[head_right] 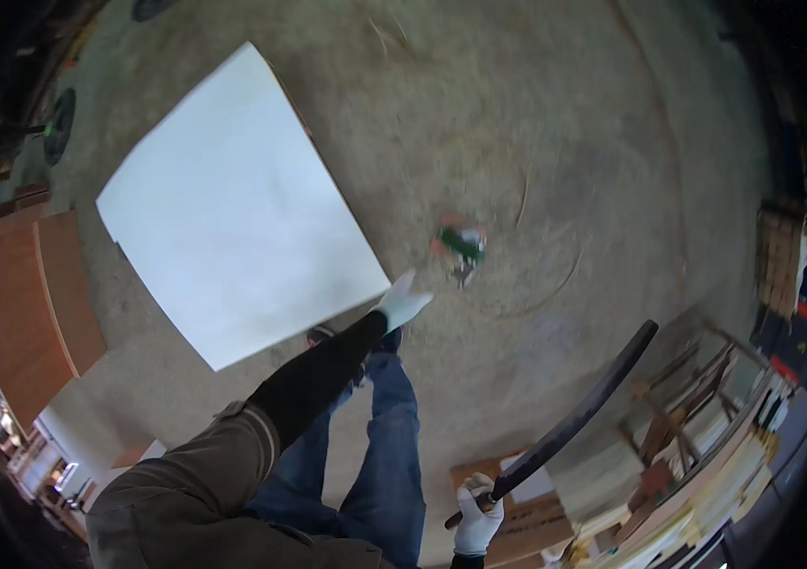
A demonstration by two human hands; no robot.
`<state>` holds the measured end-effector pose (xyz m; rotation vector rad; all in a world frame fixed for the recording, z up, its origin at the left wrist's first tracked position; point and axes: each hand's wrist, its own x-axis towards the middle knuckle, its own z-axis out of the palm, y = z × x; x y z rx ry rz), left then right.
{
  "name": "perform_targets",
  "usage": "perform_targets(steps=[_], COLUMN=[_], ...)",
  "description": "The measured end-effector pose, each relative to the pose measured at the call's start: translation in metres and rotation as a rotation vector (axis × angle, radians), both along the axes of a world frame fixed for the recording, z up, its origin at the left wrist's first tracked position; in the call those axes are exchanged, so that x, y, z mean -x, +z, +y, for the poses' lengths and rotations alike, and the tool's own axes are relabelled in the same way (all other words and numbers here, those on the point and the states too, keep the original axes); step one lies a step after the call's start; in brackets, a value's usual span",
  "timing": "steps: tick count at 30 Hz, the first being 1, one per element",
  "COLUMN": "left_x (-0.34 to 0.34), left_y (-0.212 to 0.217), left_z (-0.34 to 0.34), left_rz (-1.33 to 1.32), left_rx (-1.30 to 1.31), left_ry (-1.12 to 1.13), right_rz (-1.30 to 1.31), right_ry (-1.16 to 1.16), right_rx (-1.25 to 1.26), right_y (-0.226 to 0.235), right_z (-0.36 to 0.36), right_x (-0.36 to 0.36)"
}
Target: The recorder is attaching foam padding to curved wooden furniture panels using a pneumatic stapler and trimming the excess foam with a large knife.
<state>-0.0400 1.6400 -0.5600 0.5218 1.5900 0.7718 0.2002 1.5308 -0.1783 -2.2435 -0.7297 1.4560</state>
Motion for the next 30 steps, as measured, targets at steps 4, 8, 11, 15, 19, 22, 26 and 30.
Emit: perform_targets(steps=[4, 8, 11, 15, 19, 22, 26, 30], left_x=[0.150, 0.270, 0.314, 0.379, 0.453, 0.519, 0.609, 0.716], left_y=[0.026, 0.073, 0.094, 0.128, 0.151, 0.115, 0.033, -0.037], left_z=[-0.122, -0.201, -0.194, -0.147, -0.060, 0.003, 0.077, 0.159], left_rz=[0.367, 0.130, 0.037, -0.039, 0.052, 0.096, 0.488, 0.728], left_rx=[0.123, 0.353, 0.416, 0.379, 0.284, 0.388, 0.390, 0.465], left_ry=[-0.057, 0.515, 0.605, 0.781, 0.801, 0.790, 0.366, 0.070], right_rz=[0.099, 0.254, 0.315, 0.411, 0.486, 0.516, 0.521, 0.531], right_ry=[0.124, 0.259, 0.422, 0.565, 0.728, 0.844, 0.945, 0.907], right_rx=[-0.029, -0.088, -0.208, -0.149, -0.030, 0.085, 0.211, 0.439], right_y=[0.021, 0.044, 0.055, 0.043, -0.058, -0.168, -0.294, -0.424], right_z=[0.057, 0.128, 0.198, 0.304, 0.434, 0.523, 0.574, 0.569], right_x=[0.104, 0.211, 0.279, 0.394, 0.555, 0.694, 0.817, 0.870])
